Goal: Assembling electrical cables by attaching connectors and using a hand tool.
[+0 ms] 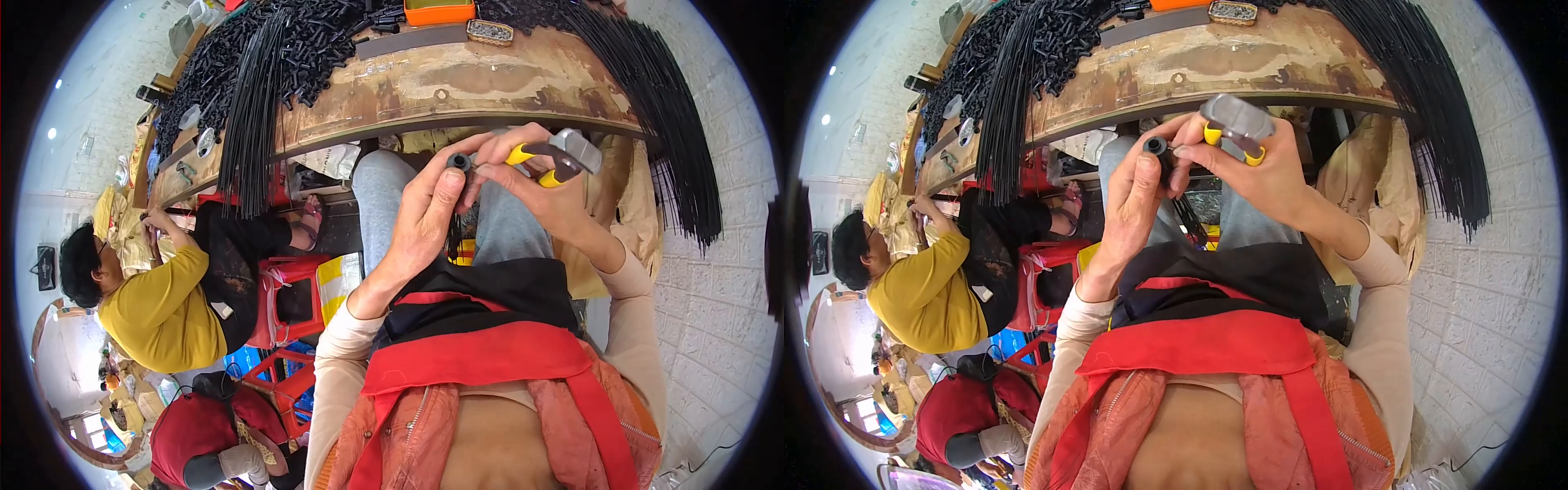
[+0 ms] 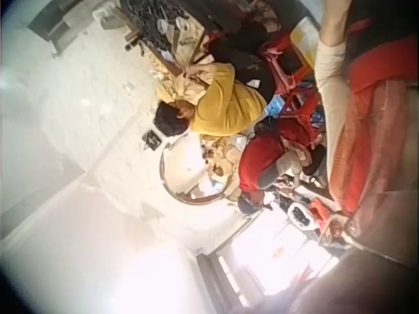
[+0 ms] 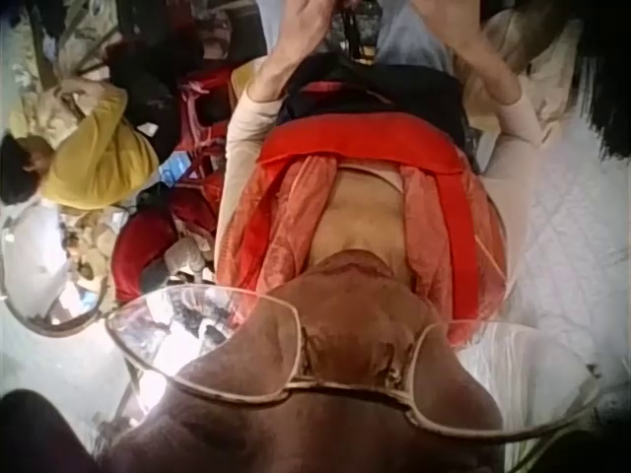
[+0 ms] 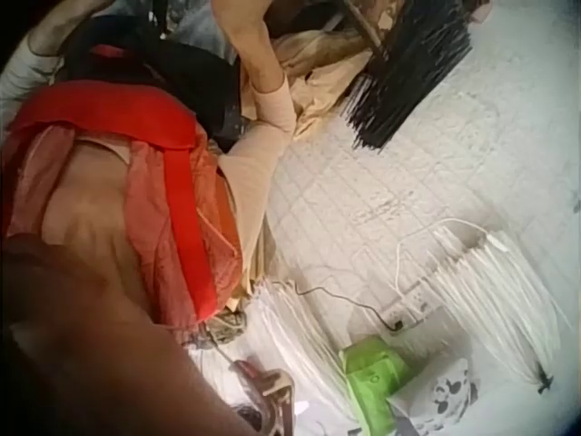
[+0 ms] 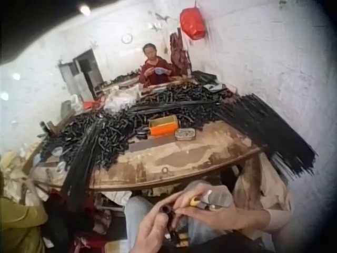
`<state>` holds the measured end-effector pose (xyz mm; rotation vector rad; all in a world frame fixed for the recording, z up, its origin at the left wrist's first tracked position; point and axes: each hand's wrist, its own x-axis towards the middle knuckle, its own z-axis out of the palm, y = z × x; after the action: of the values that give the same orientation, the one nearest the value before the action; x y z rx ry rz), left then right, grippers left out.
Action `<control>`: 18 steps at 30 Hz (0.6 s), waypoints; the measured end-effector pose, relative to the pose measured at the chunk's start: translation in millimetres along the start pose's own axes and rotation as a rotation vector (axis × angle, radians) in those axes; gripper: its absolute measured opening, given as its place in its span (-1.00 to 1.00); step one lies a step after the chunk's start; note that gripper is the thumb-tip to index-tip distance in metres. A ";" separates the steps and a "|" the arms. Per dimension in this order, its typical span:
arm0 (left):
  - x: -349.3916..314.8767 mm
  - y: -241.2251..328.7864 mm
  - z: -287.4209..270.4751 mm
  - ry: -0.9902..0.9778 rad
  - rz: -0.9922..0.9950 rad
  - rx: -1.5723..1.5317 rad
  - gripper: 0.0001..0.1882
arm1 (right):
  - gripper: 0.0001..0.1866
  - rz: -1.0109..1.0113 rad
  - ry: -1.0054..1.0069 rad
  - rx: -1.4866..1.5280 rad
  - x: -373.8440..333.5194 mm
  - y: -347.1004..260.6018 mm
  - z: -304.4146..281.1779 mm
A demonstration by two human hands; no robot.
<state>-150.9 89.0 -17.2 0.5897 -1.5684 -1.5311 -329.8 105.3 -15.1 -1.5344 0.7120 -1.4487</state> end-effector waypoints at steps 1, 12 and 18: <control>-0.2 -0.2 -0.6 0.005 0.001 -0.001 -0.44 | -0.80 -0.001 0.016 -0.019 0.9 -3.5 3.4; 5.6 -4.5 -33.1 -0.053 0.029 -0.166 -0.34 | -0.85 0.475 -0.124 -0.293 28.5 -31.7 6.2; 7.9 -4.1 -35.4 -0.079 0.025 -0.030 -0.48 | -0.77 0.782 -0.332 -0.453 6.5 -67.7 -2.5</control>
<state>-127.0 62.0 -23.0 0.4965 -1.6036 -1.5733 -342.0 129.2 47.4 -1.5078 1.3012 -0.4555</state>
